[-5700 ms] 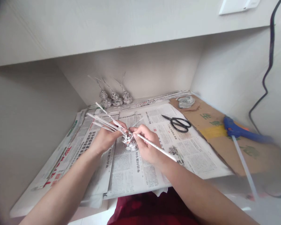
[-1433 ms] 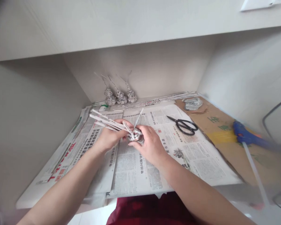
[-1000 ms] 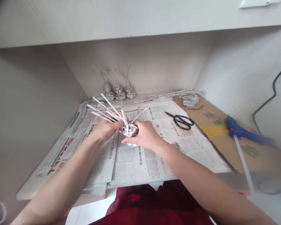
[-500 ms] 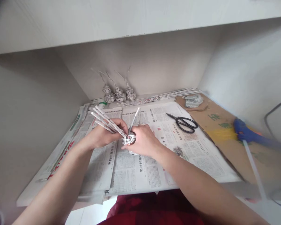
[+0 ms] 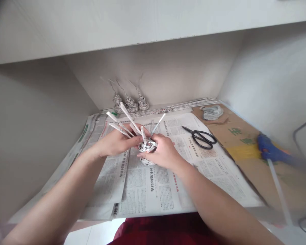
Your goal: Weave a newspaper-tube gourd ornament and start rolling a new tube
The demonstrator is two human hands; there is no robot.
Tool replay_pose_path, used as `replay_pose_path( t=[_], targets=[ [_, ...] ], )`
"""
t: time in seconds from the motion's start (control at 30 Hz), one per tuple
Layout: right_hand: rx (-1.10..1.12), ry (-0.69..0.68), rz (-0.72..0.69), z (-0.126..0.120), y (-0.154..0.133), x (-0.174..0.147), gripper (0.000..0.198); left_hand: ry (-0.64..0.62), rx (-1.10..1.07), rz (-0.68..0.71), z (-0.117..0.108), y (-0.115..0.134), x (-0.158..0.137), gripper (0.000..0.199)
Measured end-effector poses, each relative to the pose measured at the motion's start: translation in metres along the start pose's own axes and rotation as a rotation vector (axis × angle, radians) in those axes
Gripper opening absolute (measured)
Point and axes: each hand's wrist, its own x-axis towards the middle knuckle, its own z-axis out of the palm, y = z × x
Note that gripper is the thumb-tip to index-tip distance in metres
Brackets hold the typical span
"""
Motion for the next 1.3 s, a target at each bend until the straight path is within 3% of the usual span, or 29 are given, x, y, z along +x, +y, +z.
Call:
replay_pose_path(
  t=[0.1,0.17,0.33,0.47,0.6,0.73,0.8,0.9,1.0,1.2,1.3],
  targets=[
    [0.114,-0.054,0.011,-0.004,-0.002,0.001,0.046,-0.095,-0.096,0.006,-0.003,-0.003,0.002,0.027],
    [0.078,-0.033,-0.004,-0.005,-0.002,0.001,0.049,-0.091,-0.122,0.015,0.000,-0.006,0.003,0.028],
    [-0.156,0.097,-0.012,0.001,0.001,0.000,0.039,0.207,0.018,-0.028,0.020,-0.010,0.002,0.013],
    [-0.267,0.176,-0.122,0.001,-0.002,-0.002,0.040,0.274,0.006,-0.024,0.021,-0.008,-0.003,0.007],
    [-0.006,0.179,-0.187,-0.009,-0.007,-0.003,0.057,0.317,-0.169,-0.062,0.001,-0.010,-0.007,0.015],
    [0.402,0.226,-0.054,-0.020,-0.002,0.004,0.048,0.319,-0.473,-0.121,-0.023,-0.020,-0.011,0.022],
    [0.580,0.246,0.028,-0.023,0.003,0.009,0.058,0.379,-0.594,-0.143,-0.030,-0.025,-0.012,0.025],
    [0.811,0.188,0.144,-0.024,0.009,0.014,0.074,0.441,-0.651,-0.214,-0.031,-0.028,-0.009,0.027],
    [0.944,0.107,0.197,-0.025,0.012,0.016,0.077,0.455,-0.609,-0.252,-0.028,-0.024,-0.003,0.024],
    [0.635,-0.110,0.132,-0.020,0.011,0.013,0.048,0.447,-0.394,-0.145,-0.021,-0.007,0.009,0.020],
    [0.532,-0.230,0.077,-0.015,0.009,0.009,0.050,0.395,-0.228,-0.100,-0.009,-0.002,0.011,0.019]
  ],
)
